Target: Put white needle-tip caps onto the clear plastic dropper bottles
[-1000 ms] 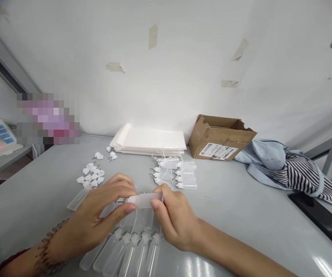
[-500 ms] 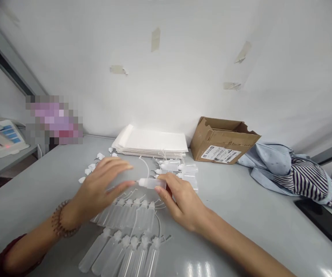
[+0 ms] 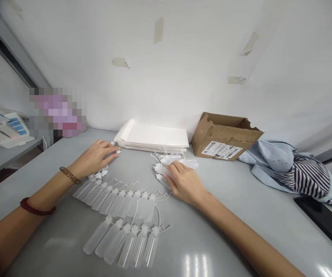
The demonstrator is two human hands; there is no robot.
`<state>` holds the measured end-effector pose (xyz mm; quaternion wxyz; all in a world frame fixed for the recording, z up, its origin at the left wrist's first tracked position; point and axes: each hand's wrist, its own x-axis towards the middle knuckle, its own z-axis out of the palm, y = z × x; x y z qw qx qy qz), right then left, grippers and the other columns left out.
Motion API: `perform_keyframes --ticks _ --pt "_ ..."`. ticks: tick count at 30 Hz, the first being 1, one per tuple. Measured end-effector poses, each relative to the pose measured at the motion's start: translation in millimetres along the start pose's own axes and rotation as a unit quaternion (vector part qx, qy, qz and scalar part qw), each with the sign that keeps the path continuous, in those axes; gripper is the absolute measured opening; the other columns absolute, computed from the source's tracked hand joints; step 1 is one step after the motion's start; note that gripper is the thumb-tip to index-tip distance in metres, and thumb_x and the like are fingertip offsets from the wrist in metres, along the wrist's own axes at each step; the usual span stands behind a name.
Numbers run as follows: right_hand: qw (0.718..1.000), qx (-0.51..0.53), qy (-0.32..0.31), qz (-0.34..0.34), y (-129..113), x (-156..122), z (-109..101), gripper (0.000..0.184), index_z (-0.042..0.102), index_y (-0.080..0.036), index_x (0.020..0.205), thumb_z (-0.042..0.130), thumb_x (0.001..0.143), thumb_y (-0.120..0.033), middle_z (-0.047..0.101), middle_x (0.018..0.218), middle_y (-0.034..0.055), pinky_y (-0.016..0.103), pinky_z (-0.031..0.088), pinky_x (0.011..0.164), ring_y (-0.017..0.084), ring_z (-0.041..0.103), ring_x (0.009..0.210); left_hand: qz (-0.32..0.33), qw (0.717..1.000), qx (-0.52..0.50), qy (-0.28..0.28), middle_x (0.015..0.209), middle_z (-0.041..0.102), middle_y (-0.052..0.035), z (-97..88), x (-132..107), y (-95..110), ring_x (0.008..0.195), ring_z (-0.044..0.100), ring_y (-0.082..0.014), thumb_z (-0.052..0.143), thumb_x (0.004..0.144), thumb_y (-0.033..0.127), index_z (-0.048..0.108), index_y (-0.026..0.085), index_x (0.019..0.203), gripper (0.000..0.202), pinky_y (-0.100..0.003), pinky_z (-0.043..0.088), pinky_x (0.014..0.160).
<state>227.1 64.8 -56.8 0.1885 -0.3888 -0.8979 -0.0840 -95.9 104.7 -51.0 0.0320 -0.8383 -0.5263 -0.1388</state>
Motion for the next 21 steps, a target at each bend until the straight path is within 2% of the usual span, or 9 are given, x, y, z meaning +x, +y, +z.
perform_keyframes --ticks 7,14,21 --pt "0.998 -0.060 -0.027 -0.002 3 2 -3 0.025 0.060 -0.012 0.091 0.041 0.092 -0.029 0.062 0.089 0.0110 0.027 0.036 0.053 0.020 0.058 0.074 -0.010 0.999 0.013 -0.027 0.089 0.064 -0.0117 -1.1 0 3 0.088 0.051 -0.0278 0.039 0.090 0.029 0.066 0.013 0.109 0.037 -0.041 0.044 0.080" --pt "0.991 -0.103 -0.081 0.005 5 6 -19 0.018 0.062 -0.012 0.081 0.051 0.087 -0.025 0.062 0.079 0.0088 0.028 0.036 0.053 0.020 0.059 0.068 -0.017 0.999 0.011 -0.040 0.094 0.065 -0.0118 -0.1 0 2 0.092 0.052 -0.0278 0.037 0.091 0.030 0.065 0.011 0.110 0.039 -0.040 0.044 0.083" --pt "0.986 -0.129 -0.105 0.019 1 10 -29 0.014 0.062 -0.012 0.084 0.054 0.087 -0.023 0.062 0.086 0.0104 0.028 0.037 0.052 0.021 0.060 0.072 -0.009 0.999 0.008 -0.038 0.093 0.067 -0.0106 2.0 1 1 0.093 0.054 -0.0273 0.035 0.091 0.030 0.066 0.014 0.109 0.039 -0.039 0.044 0.084"
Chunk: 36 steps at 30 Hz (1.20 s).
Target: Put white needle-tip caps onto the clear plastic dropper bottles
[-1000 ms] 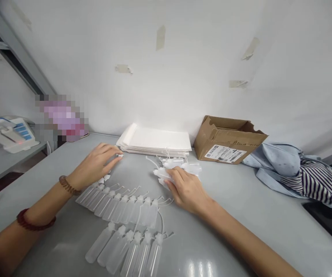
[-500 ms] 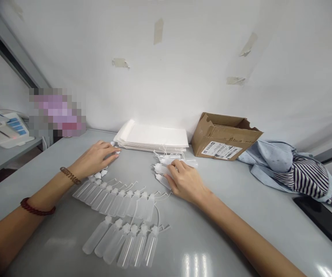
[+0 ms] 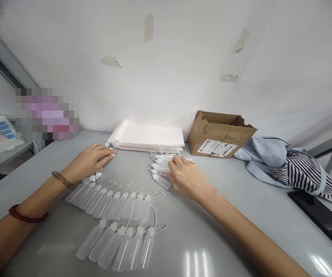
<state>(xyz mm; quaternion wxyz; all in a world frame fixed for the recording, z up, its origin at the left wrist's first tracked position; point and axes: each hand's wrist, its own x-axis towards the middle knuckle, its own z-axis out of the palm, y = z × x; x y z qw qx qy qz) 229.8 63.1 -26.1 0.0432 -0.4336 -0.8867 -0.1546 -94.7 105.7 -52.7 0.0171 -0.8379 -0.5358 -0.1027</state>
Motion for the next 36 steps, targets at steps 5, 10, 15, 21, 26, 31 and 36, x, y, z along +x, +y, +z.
perform_keyframes --ticks 5,10,15,21,26,31,36 --pt "1.000 -0.008 0.002 0.000 -1 0 -6 0.009 0.060 -0.012 0.086 0.055 0.086 -0.021 0.063 0.089 0.0126 0.029 0.039 0.053 0.023 0.060 0.075 -0.003 1.000 0.006 0.003 0.093 0.068 -0.0119 -1.1 0 1 0.093 0.055 -0.0292 0.035 0.091 0.032 0.066 0.015 0.108 0.039 -0.043 0.044 0.082" --pt "1.000 0.006 0.012 -0.023 -10 -5 -21 0.009 0.057 -0.014 0.090 0.052 0.087 -0.021 0.061 0.092 0.0127 0.028 0.039 0.052 0.022 0.059 0.076 0.002 1.000 -0.007 0.006 0.093 0.068 -0.0114 -1.1 -1 0 0.093 0.056 -0.0289 0.036 0.090 0.032 0.068 0.017 0.103 0.038 -0.042 0.044 0.080" --pt "0.972 0.185 -0.053 -0.132 -50 -25 -54 0.012 0.055 -0.016 0.079 0.050 0.089 -0.022 0.060 0.079 0.0053 0.026 0.040 0.051 0.016 0.056 0.064 -0.004 1.000 -0.023 0.014 0.090 0.068 -0.0093 -1.2 -3 -1 0.092 0.057 -0.0277 0.040 0.089 0.033 0.069 0.020 0.099 0.033 -0.039 0.044 0.078" --pt "0.952 0.211 -0.122 -0.186 -81 -48 -57 0.005 0.055 -0.016 0.080 0.053 0.081 -0.011 0.060 0.074 0.0033 0.028 0.034 0.040 0.016 0.052 0.052 0.004 0.999 -0.033 0.011 0.084 0.066 -0.0079 -2.1 -4 3 0.085 0.058 -0.0259 0.042 0.089 0.034 0.071 0.020 0.094 0.032 -0.037 0.045 0.076" --pt "0.928 0.353 -0.118 0.001 -68 -61 -49 0.012 0.049 -0.017 0.089 0.042 0.084 -0.009 0.056 0.084 0.0031 0.028 0.046 0.054 0.012 0.052 0.055 -0.004 0.999 -0.039 0.020 0.083 0.066 -0.0094 -0.6 -4 8 0.086 0.056 -0.0268 0.042 0.087 0.029 0.071 0.018 0.091 0.031 -0.039 0.044 0.078" --pt "0.919 0.384 -0.078 0.036 -83 -81 -38 0.045 0.044 -0.016 0.115 0.062 0.081 -0.040 0.051 0.108 0.0125 0.040 0.052 0.076 0.024 0.055 0.094 -0.016 0.996 -0.062 0.060 0.089 0.066 -0.0099 -5.4 -4 20 0.091 0.056 -0.0272 0.044 0.085 0.027 0.063 0.014 0.106 0.031 -0.041 0.044 0.083" --pt "0.927 0.366 -0.061 0.057 -103 -91 -23 0.070 0.036 -0.014 0.127 0.068 0.074 -0.047 0.044 0.115 0.0172 0.047 0.052 0.080 0.030 0.048 0.102 -0.008 0.992 -0.090 0.086 0.092 0.067 -0.0081 -10.8 -8 34 0.092 0.056 -0.0259 0.046 0.085 0.028 0.062 0.015 0.102 0.026 -0.039 0.046 0.083"
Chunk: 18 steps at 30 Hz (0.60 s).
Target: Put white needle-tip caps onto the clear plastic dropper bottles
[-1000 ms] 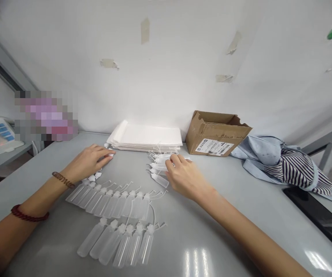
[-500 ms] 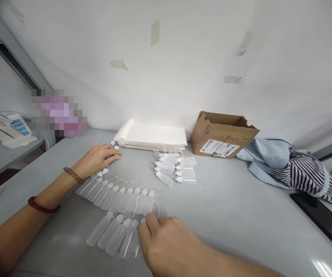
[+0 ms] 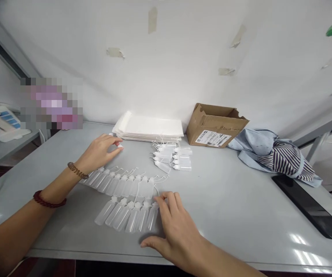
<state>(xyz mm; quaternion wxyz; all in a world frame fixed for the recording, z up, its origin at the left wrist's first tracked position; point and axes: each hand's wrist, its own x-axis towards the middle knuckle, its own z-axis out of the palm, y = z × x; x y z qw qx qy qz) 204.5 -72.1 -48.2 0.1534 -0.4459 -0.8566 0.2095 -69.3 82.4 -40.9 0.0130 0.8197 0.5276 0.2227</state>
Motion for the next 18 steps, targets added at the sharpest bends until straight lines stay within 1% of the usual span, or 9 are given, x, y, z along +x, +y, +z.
perform_keyframes --ticks 5,10,14,18 --pt "0.999 0.022 0.005 0.026 1 0 6 0.062 0.036 -0.015 0.126 0.068 0.077 -0.035 0.042 0.117 0.0172 0.050 0.051 0.083 0.030 0.046 0.103 0.007 1.000 -0.016 0.008 0.090 0.067 -0.0073 -1.8 -3 9 0.090 0.056 -0.0248 0.047 0.086 0.027 0.062 0.016 0.098 0.022 -0.040 0.046 0.082" --pt "0.997 0.065 -0.001 0.041 4 2 0 0.053 0.043 -0.017 0.119 0.069 0.074 -0.026 0.043 0.115 0.0140 0.046 0.050 0.086 0.028 0.047 0.106 0.023 0.999 -0.030 0.014 0.089 0.067 -0.0087 -4.6 -4 13 0.088 0.055 -0.0250 0.047 0.087 0.028 0.063 0.016 0.090 0.020 -0.041 0.045 0.082" --pt "0.998 0.064 0.001 0.029 8 2 -18 0.050 0.044 -0.022 0.119 0.068 0.075 -0.025 0.045 0.116 0.0124 0.043 0.051 0.085 0.026 0.050 0.106 0.021 0.998 -0.062 0.025 0.088 0.067 -0.0077 -7.3 -5 18 0.088 0.056 -0.0243 0.048 0.086 0.030 0.063 0.017 0.089 0.020 -0.041 0.046 0.082" --pt "0.999 0.049 0.007 0.007 16 9 -44 0.051 0.044 -0.026 0.123 0.067 0.078 -0.032 0.046 0.123 0.0120 0.042 0.051 0.089 0.026 0.051 0.111 0.002 0.993 -0.119 0.025 0.091 0.069 -0.0056 -10.9 -7 30 0.087 0.059 -0.0214 0.053 0.084 0.033 0.063 0.018 0.091 0.019 -0.038 0.049 0.080"
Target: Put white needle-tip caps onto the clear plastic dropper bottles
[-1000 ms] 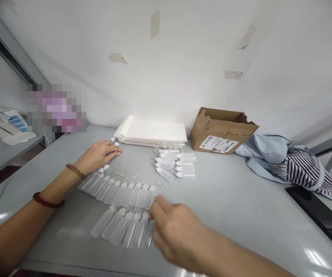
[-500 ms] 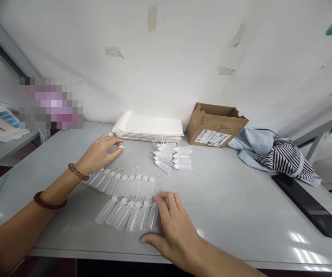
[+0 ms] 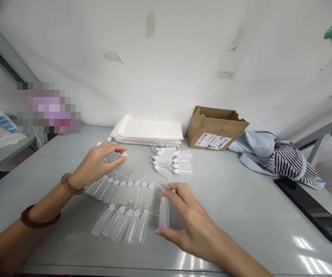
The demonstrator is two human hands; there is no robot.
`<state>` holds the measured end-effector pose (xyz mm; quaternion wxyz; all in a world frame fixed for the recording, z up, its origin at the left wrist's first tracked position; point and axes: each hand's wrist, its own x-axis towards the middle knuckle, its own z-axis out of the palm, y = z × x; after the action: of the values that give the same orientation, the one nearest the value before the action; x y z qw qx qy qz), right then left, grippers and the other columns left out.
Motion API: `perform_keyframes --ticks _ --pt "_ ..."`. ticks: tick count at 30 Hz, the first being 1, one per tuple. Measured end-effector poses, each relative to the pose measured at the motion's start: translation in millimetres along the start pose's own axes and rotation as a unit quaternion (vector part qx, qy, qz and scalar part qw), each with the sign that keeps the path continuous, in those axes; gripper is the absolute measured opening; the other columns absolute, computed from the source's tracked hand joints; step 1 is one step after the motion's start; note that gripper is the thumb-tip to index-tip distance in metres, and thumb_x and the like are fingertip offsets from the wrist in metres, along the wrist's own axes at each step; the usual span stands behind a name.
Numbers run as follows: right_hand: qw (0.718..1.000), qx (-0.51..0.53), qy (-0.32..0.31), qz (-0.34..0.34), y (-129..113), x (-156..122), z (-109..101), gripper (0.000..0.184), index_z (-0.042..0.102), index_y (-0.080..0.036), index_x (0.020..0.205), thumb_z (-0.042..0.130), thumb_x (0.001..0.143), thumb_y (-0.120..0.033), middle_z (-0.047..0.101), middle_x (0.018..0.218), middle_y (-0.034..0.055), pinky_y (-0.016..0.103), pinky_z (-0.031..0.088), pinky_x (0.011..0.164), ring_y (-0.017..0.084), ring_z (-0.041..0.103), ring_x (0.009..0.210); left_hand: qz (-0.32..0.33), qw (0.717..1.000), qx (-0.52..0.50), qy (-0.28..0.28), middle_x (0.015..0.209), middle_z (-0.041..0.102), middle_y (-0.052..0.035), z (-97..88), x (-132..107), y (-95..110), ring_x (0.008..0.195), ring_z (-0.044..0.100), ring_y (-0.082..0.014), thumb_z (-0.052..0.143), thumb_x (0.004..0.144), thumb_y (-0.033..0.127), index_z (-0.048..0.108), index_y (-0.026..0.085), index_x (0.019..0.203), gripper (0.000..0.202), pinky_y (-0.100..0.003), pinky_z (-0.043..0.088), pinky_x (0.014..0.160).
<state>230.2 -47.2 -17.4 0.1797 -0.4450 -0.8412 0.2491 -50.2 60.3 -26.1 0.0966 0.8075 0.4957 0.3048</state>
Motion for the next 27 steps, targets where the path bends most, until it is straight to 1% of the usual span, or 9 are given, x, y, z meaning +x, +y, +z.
perform_keyframes --ticks 3,5,8,11,14,17,19,24,27 --pt "0.999 0.000 0.018 -0.039 3 14 -17 0.055 0.042 -0.027 0.129 0.066 0.080 -0.035 0.047 0.126 0.0117 0.043 0.048 0.093 0.026 0.049 0.116 -0.014 0.998 -0.050 -0.019 0.090 0.069 -0.0036 -1.9 -3 15 0.080 0.061 -0.0182 0.059 0.082 0.035 0.065 0.020 0.091 0.019 -0.032 0.053 0.074" --pt "0.997 0.011 0.021 -0.067 3 28 -26 0.057 0.042 -0.027 0.130 0.067 0.079 -0.034 0.048 0.127 0.0110 0.042 0.045 0.096 0.025 0.048 0.117 -0.031 0.989 -0.137 -0.047 0.087 0.069 -0.0024 -5.3 -6 26 0.079 0.061 -0.0169 0.062 0.081 0.034 0.067 0.020 0.089 0.017 -0.030 0.053 0.073" --pt "0.994 0.034 0.032 -0.099 -1 52 -33 0.058 0.045 -0.025 0.129 0.070 0.077 -0.032 0.052 0.125 0.0093 0.039 0.046 0.093 0.023 0.050 0.114 -0.048 0.947 -0.308 -0.081 0.085 0.067 -0.0014 -13.6 -10 39 0.078 0.060 -0.0154 0.065 0.080 0.029 0.067 0.022 0.089 0.012 -0.029 0.053 0.073" --pt "0.990 0.056 0.046 -0.121 -8 75 -34 0.060 0.045 -0.025 0.131 0.071 0.077 -0.030 0.054 0.123 0.0090 0.038 0.048 0.088 0.021 0.052 0.109 -0.034 0.914 -0.394 -0.093 0.086 0.064 -0.0005 -22.4 -14 45 0.078 0.058 -0.0142 0.064 0.081 0.024 0.068 0.024 0.090 0.010 -0.028 0.053 0.073" --pt "0.986 0.077 0.040 -0.142 -15 89 -31 0.063 0.041 -0.027 0.135 0.069 0.079 -0.027 0.052 0.125 0.0090 0.039 0.047 0.089 0.021 0.051 0.110 -0.037 0.911 -0.401 -0.085 0.088 0.064 0.0001 -27.7 -16 45 0.081 0.058 -0.0140 0.063 0.082 0.022 0.068 0.027 0.093 0.013 -0.027 0.052 0.076" --pt "0.980 0.115 0.007 -0.160 -21 94 -28 0.065 0.037 -0.031 0.138 0.066 0.081 -0.025 0.051 0.125 0.0062 0.038 0.044 0.094 0.019 0.049 0.112 -0.087 0.909 -0.402 -0.066 0.091 0.065 -0.0003 -29.6 -15 41 0.085 0.060 -0.0149 0.063 0.083 0.025 0.068 0.027 0.094 0.012 -0.027 0.053 0.076" --pt "0.977 0.141 -0.016 -0.158 -24 95 -28 0.065 0.036 -0.034 0.139 0.065 0.082 -0.024 0.051 0.124 0.0042 0.037 0.043 0.095 0.018 0.050 0.110 -0.127 0.894 -0.426 -0.065 0.087 0.066 -0.0007 -30.4 -13 38 0.083 0.061 -0.0156 0.064 0.082 0.028 0.067 0.025 0.091 0.010 -0.027 0.053 0.072" --pt "0.971 0.188 -0.054 -0.140 -24 98 -26 0.066 0.036 -0.037 0.138 0.067 0.081 -0.026 0.055 0.117 0.0023 0.035 0.045 0.089 0.017 0.052 0.102 -0.167 0.845 -0.487 -0.146 0.085 0.068 -0.0021 -31.5 -10 35 0.078 0.061 -0.0146 0.063 0.083 0.029 0.063 0.019 0.086 0.011 -0.026 0.051 0.070" --pt "0.969 0.197 -0.071 -0.129 -21 99 -23 0.068 0.036 -0.036 0.139 0.069 0.080 -0.025 0.056 0.112 0.0022 0.035 0.043 0.091 0.017 0.052 0.102 -0.166 0.836 -0.494 -0.174 0.090 0.068 -0.0032 -28.4 -9 36 0.084 0.060 -0.0146 0.059 0.086 0.029 0.062 0.017 0.090 0.013 -0.026 0.048 0.074"
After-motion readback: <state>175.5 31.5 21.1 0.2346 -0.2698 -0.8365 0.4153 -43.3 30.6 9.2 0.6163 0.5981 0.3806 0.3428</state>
